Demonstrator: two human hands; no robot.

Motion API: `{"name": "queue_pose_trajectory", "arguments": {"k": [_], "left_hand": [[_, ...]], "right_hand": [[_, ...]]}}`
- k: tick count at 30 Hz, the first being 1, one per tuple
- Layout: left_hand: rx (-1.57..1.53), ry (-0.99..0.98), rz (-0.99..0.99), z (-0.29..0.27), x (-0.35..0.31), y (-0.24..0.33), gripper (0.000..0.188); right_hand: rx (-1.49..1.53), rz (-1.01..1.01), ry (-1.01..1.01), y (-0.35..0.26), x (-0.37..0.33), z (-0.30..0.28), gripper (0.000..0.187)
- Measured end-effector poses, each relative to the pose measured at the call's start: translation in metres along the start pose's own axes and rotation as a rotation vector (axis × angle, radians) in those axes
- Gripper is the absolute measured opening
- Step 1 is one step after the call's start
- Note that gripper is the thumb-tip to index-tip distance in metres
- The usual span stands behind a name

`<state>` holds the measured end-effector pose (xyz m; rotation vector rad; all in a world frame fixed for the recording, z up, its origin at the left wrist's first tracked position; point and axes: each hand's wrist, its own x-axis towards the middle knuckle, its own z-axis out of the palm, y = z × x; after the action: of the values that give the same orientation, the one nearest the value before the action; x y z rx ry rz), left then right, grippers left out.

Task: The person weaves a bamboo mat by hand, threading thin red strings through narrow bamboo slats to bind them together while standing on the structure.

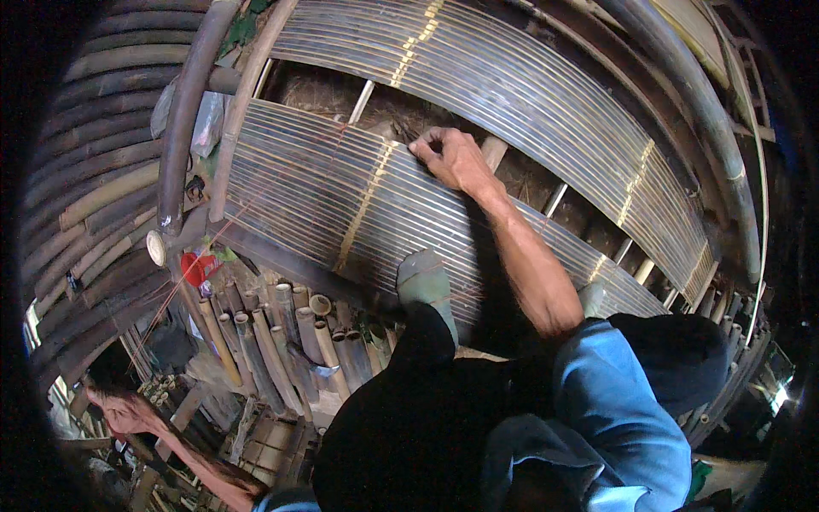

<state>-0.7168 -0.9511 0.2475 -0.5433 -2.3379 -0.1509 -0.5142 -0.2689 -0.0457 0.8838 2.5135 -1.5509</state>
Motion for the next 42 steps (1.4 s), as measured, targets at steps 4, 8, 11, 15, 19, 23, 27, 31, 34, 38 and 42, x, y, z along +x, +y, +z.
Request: {"name": "queue_pose_trajectory", "arguments": {"k": [4, 8, 11, 15, 19, 23, 27, 31, 34, 38, 42], "left_hand": [[-0.174, -0.305, -0.044, 0.055, 0.017, 0.163, 0.04], [-0.129, -0.463, 0.0, 0.078, 0.029, 0.198, 0.04], [-0.121, -0.49, -0.055, 0.069, 0.026, 0.189, 0.039], [-0.098, -0.542, -0.166, 0.044, 0.005, 0.159, 0.038], [-0.029, -0.619, -0.344, 0.003, -0.036, 0.115, 0.037], [0.127, -0.765, -0.56, -0.049, -0.089, 0.072, 0.037], [0.396, -1.073, -0.715, -0.086, -0.123, 0.051, 0.036], [0.577, -1.323, -0.542, -0.036, -0.106, 0.095, 0.036], [0.097, -1.018, -0.419, 0.096, -0.082, 0.193, 0.036], [-0.473, -0.551, -0.204, 0.24, -0.071, 0.372, 0.039], [-0.557, -0.371, -0.124, 0.292, -0.094, 0.459, 0.026]], "right_hand": [[-0.005, -0.019, -0.012, 0.006, 0.002, 0.01, 0.041], [0.017, -0.002, -0.049, -0.006, 0.005, 0.017, 0.042], [0.004, -0.022, -0.045, -0.005, 0.006, 0.023, 0.04], [0.054, -0.028, 0.023, -0.01, 0.004, 0.023, 0.038], [0.045, -0.13, 0.095, -0.014, 0.016, 0.036, 0.038], [0.001, -0.039, -0.016, -0.015, 0.017, 0.03, 0.043], [0.025, 0.018, -0.069, -0.011, 0.021, 0.029, 0.05], [0.012, 0.021, -0.029, -0.014, 0.018, 0.031, 0.053], [0.082, 0.036, -0.002, -0.016, 0.019, 0.023, 0.053], [0.016, 0.041, 0.024, -0.026, 0.017, 0.029, 0.053], [-0.106, 0.044, 0.126, -0.024, 0.01, 0.043, 0.056]]}}
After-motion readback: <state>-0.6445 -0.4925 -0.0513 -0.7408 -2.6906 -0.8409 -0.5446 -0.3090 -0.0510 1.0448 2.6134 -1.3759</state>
